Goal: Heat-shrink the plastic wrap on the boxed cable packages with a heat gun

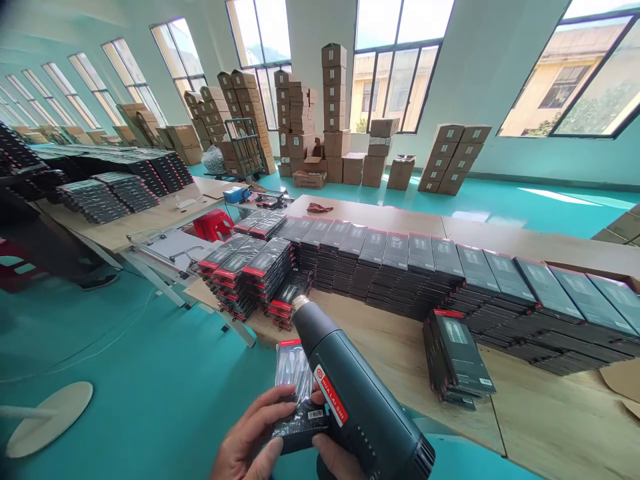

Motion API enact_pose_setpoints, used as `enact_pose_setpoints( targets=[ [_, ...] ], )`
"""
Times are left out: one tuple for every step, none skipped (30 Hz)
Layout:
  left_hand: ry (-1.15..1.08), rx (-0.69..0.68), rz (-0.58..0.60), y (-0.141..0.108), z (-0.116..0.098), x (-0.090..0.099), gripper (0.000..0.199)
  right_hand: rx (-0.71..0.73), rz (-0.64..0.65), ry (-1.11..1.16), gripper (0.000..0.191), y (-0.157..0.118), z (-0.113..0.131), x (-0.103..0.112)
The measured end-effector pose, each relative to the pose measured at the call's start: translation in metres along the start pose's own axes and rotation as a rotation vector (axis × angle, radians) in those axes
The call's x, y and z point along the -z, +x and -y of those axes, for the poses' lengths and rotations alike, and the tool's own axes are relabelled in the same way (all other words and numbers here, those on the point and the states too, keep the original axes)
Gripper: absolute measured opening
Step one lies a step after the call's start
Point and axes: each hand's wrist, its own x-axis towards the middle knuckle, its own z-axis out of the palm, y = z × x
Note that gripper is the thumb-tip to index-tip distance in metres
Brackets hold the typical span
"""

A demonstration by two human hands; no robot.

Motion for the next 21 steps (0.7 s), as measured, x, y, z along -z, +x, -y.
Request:
enact_pose_setpoints(
  targets=[
    [0.002,0.005,-0.016,0.0,0.0,-0.001,0.038,0.005,-0.007,-0.003,0.053,0.001,0.0,0.0],
    [0.001,0.013,-0.036,-0.001,-0.001,-0.002,0.039,0.01,-0.012,-0.005,0.053,0.001,0.0,-0.001],
    [-0.003,0.023,-0.06,-0.001,-0.001,-0.003,0.04,0.015,-0.016,-0.005,0.052,0.002,0.001,-0.001],
    [-0.008,0.03,-0.083,-0.003,-0.001,-0.004,0.041,0.019,-0.02,-0.004,0.052,0.002,0.001,-0.001],
    [-0.014,0.034,-0.101,-0.004,-0.002,-0.006,0.041,0.023,-0.023,-0.002,0.052,0.002,0.001,0.0],
    [-0.021,0.036,-0.108,-0.006,-0.001,-0.008,0.041,0.026,-0.026,0.0,0.052,0.002,0.001,0.0],
    [-0.026,0.036,-0.108,-0.008,-0.001,-0.01,0.041,0.029,-0.03,0.003,0.051,0.001,0.001,0.001],
    [-0.029,0.035,-0.101,-0.009,-0.001,-0.012,0.041,0.03,-0.035,0.005,0.05,0.001,0.002,0.001],
    [-0.032,0.032,-0.089,-0.01,-0.001,-0.013,0.043,0.03,-0.04,0.008,0.049,0.001,0.003,0.002],
    [-0.032,0.026,-0.077,-0.01,-0.001,-0.014,0.044,0.029,-0.045,0.012,0.048,0.001,0.003,0.002],
    [-0.03,0.021,-0.067,-0.009,-0.002,-0.015,0.045,0.028,-0.049,0.017,0.047,0.002,0.004,0.002],
    [-0.023,0.015,-0.061,-0.008,-0.003,-0.014,0.045,0.027,-0.051,0.024,0.047,0.002,0.005,0.002],
    [-0.011,0.009,-0.054,-0.005,-0.005,-0.013,0.044,0.027,-0.051,0.031,0.048,0.004,0.005,0.001],
    [0.008,0.005,-0.036,-0.002,-0.007,-0.009,0.042,0.032,-0.045,0.044,0.051,0.005,0.005,0.0],
    [0.04,0.0,-0.017,0.001,-0.009,-0.005,0.039,0.042,-0.033,0.067,0.055,0.006,0.005,-0.001],
    [0.082,-0.012,0.001,0.004,-0.011,0.001,0.038,0.047,-0.017,0.1,0.059,0.008,0.004,-0.001],
    [0.129,-0.023,0.011,0.007,-0.013,0.007,0.037,0.047,-0.005,0.141,0.061,0.009,0.002,-0.001],
    [0.177,-0.026,0.007,0.009,-0.014,0.015,0.035,0.042,-0.004,0.189,0.061,0.01,0.001,-0.001],
    [0.219,-0.02,-0.011,0.011,-0.016,0.022,0.033,0.036,-0.016,0.233,0.059,0.01,-0.001,0.0],
    [0.256,-0.004,-0.041,0.011,-0.017,0.03,0.032,0.031,-0.04,0.268,0.057,0.011,-0.003,0.002],
    [0.287,0.017,-0.073,0.011,-0.017,0.037,0.03,0.027,-0.069,0.291,0.053,0.012,-0.005,0.005]
  ],
)
